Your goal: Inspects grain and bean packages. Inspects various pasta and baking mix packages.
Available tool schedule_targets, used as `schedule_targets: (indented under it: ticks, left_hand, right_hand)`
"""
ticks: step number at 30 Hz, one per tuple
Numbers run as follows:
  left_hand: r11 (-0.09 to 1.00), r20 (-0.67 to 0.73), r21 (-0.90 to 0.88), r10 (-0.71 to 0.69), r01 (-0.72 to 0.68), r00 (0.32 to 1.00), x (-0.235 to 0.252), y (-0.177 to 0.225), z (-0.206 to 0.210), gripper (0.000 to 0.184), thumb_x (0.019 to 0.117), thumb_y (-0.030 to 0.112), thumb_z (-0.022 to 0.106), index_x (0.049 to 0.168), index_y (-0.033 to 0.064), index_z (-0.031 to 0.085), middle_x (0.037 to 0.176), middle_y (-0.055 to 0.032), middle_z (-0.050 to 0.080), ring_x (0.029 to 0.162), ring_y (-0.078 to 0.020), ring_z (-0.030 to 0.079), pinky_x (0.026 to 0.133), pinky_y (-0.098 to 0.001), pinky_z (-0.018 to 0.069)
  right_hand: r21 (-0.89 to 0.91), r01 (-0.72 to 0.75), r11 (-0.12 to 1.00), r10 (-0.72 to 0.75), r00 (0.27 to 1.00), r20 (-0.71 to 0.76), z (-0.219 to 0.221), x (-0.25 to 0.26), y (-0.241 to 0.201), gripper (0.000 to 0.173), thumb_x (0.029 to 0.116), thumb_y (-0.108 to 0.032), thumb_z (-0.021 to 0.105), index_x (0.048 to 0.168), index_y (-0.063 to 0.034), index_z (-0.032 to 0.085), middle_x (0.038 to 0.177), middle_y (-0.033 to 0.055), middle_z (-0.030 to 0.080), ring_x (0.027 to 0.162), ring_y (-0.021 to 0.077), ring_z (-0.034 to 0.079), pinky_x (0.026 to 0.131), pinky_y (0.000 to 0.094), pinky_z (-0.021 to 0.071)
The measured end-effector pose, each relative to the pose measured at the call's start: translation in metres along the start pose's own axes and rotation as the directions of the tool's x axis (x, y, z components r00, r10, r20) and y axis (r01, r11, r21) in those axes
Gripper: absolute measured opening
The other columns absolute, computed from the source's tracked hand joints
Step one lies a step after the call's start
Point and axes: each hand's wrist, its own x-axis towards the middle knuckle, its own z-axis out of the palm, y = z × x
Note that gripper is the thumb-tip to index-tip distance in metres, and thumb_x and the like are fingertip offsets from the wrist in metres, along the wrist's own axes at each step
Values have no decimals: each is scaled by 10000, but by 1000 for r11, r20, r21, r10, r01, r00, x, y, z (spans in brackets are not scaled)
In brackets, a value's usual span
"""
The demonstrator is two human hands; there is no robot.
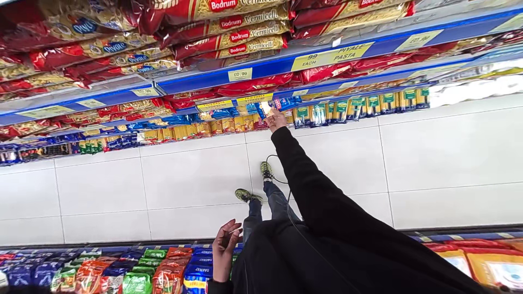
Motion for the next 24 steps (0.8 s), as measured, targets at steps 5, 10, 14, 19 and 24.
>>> schedule_targets:
  ticks: [5,10,14,19,24]
  left_hand:
    - [1000,21,-11,11,-11,1000,-3,-5,-1,410,976,6,576,1375,-79,529,1237,-233,690,1051,-367,723,902,-484,624]
    - [1000,36,21,23,-24,999,3,1,6,402,987,50,583,1373,-53,544,1221,-203,709,1049,-343,729,883,-466,630]
    - [998,80,12,59,-60,995,7,4,10,403,993,70,606,1370,-62,550,1206,-213,711,1047,-350,727,901,-469,626]
    - [994,140,2,108,-109,984,14,11,15,381,987,40,607,1352,-58,563,1231,-216,698,1047,-356,724,913,-476,622]
    - [964,229,56,239,-258,944,20,54,21,424,975,101,629,1365,-48,558,1292,-199,667,1059,-328,716,920,-477,616]
  right_hand:
    - [-80,12,997,-11,1000,11,-2,6,-5,729,865,-248,819,1455,-72,429,1297,182,616,1097,286,652,846,444,582]
    - [-105,37,994,-32,999,44,-19,-6,-4,601,895,-191,789,1403,-95,481,1213,163,636,1001,266,660,782,427,575]
    - [-89,-3,996,5,1000,24,-36,-35,-4,472,971,-156,694,1377,-52,476,1114,183,646,877,266,675,713,405,586]
    - [-83,-36,996,39,998,39,-77,-87,-7,495,956,-110,697,1393,-43,475,1148,184,655,928,270,691,751,419,606]
    - [-240,99,966,-27,958,285,-101,-185,-43,438,952,-91,704,1334,3,511,1102,172,703,934,267,724,791,419,629]
